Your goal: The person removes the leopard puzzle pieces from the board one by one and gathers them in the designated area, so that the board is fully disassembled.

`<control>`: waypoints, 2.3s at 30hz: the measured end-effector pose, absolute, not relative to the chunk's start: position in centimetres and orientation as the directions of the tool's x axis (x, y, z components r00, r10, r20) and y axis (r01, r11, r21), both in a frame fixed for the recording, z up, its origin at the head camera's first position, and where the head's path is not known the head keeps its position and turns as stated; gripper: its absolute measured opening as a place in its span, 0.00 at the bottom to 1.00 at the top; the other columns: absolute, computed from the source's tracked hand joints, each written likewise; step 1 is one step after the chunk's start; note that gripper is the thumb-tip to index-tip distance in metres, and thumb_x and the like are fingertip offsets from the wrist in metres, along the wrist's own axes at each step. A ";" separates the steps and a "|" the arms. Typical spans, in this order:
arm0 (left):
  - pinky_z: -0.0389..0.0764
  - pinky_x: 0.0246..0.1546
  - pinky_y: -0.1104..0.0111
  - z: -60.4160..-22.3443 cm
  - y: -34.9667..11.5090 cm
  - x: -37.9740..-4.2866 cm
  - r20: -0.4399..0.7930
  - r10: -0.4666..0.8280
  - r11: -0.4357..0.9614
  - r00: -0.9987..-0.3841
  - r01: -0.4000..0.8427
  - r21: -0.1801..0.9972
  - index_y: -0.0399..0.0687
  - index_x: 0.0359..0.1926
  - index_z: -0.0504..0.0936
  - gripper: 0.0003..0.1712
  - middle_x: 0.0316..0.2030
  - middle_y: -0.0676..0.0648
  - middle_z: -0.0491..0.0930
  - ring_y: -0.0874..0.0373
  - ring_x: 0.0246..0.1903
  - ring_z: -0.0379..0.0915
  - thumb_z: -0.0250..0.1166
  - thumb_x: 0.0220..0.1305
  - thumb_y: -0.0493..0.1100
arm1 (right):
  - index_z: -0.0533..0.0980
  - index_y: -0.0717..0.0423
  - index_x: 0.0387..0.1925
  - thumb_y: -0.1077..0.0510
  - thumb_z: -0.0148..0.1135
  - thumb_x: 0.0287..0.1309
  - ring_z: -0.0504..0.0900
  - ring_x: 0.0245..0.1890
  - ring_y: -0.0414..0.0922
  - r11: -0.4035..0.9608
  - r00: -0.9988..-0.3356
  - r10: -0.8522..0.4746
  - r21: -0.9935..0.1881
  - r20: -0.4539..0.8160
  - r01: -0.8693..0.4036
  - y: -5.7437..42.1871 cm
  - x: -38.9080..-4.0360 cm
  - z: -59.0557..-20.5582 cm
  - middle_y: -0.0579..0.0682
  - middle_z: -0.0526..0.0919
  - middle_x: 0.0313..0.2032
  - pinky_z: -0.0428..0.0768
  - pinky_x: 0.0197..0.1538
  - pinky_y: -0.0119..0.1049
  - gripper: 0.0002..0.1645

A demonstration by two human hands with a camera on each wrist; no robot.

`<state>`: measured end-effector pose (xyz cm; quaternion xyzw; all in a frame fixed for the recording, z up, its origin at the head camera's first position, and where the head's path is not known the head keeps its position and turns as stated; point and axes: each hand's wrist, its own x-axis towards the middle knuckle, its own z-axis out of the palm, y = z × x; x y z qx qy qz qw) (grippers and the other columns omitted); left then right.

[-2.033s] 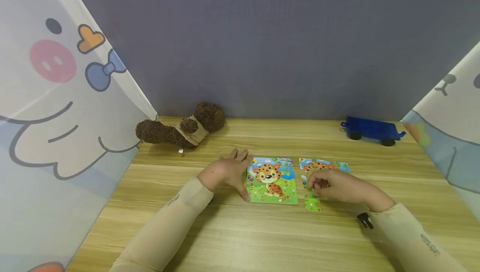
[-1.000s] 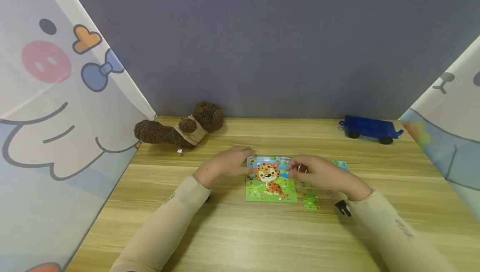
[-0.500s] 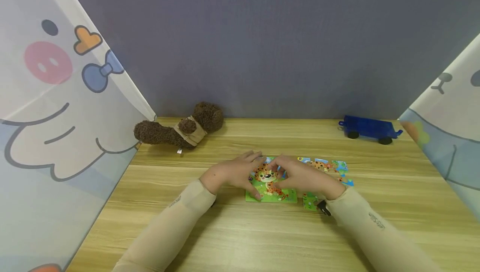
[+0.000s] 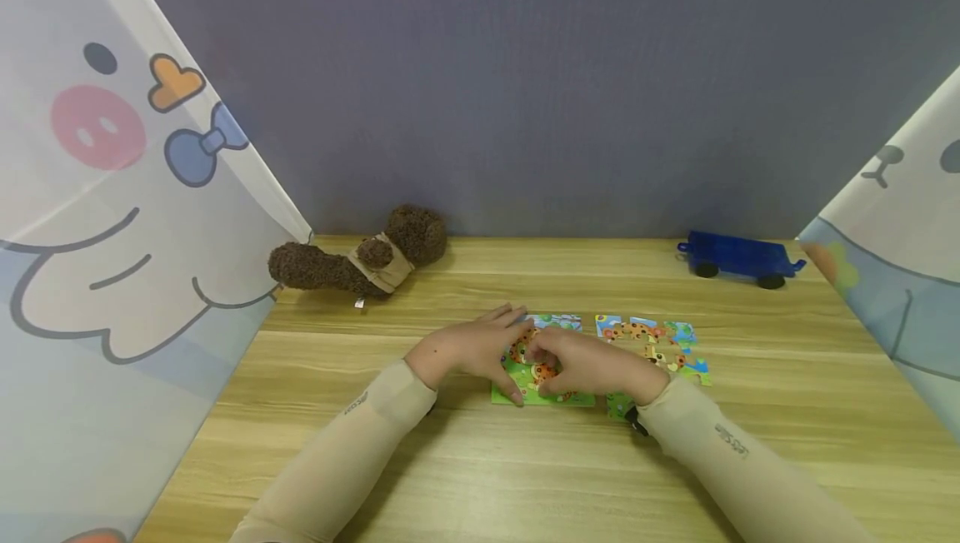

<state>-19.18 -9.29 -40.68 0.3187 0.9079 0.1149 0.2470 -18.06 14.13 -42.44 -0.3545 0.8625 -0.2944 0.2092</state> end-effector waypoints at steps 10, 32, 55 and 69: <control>0.55 0.85 0.40 -41.0 -9.3 -19.2 -0.379 0.642 0.765 -0.667 0.522 0.378 0.58 0.88 0.49 0.71 0.89 0.48 0.35 0.42 0.88 0.28 0.81 0.54 0.67 | 0.81 0.52 0.56 0.57 0.77 0.63 0.76 0.39 0.41 0.568 -0.651 -0.747 -0.638 -0.136 -0.519 13.9 -18.1 -42.7 0.48 0.82 0.51 0.78 0.41 0.31 0.22; 0.55 0.86 0.45 -41.0 -9.2 -19.3 -0.390 0.645 0.764 -0.657 0.548 0.340 0.59 0.88 0.49 0.70 0.89 0.46 0.36 0.42 0.88 0.30 0.80 0.54 0.69 | 0.82 0.54 0.54 0.58 0.76 0.65 0.74 0.39 0.41 0.577 -0.628 -0.753 -0.654 -0.195 -0.489 13.7 -18.4 -42.3 0.48 0.80 0.45 0.76 0.42 0.34 0.19; 0.54 0.86 0.43 -41.0 -9.1 -19.3 -0.400 0.638 0.769 -0.658 0.525 0.364 0.60 0.88 0.49 0.71 0.89 0.47 0.35 0.42 0.88 0.27 0.81 0.54 0.67 | 0.82 0.52 0.51 0.59 0.76 0.65 0.73 0.36 0.39 0.562 -0.621 -0.765 -0.649 -0.171 -0.513 13.6 -18.5 -42.5 0.46 0.79 0.40 0.75 0.39 0.32 0.15; 0.54 0.86 0.43 -40.9 -9.1 -19.2 -0.401 0.635 0.772 -0.661 0.525 0.358 0.60 0.88 0.49 0.71 0.89 0.47 0.35 0.42 0.88 0.28 0.81 0.53 0.68 | 0.82 0.54 0.54 0.59 0.61 0.77 0.74 0.30 0.35 0.543 -0.604 -0.781 -0.650 -0.159 -0.532 13.7 -18.3 -42.1 0.45 0.80 0.42 0.78 0.43 0.32 0.10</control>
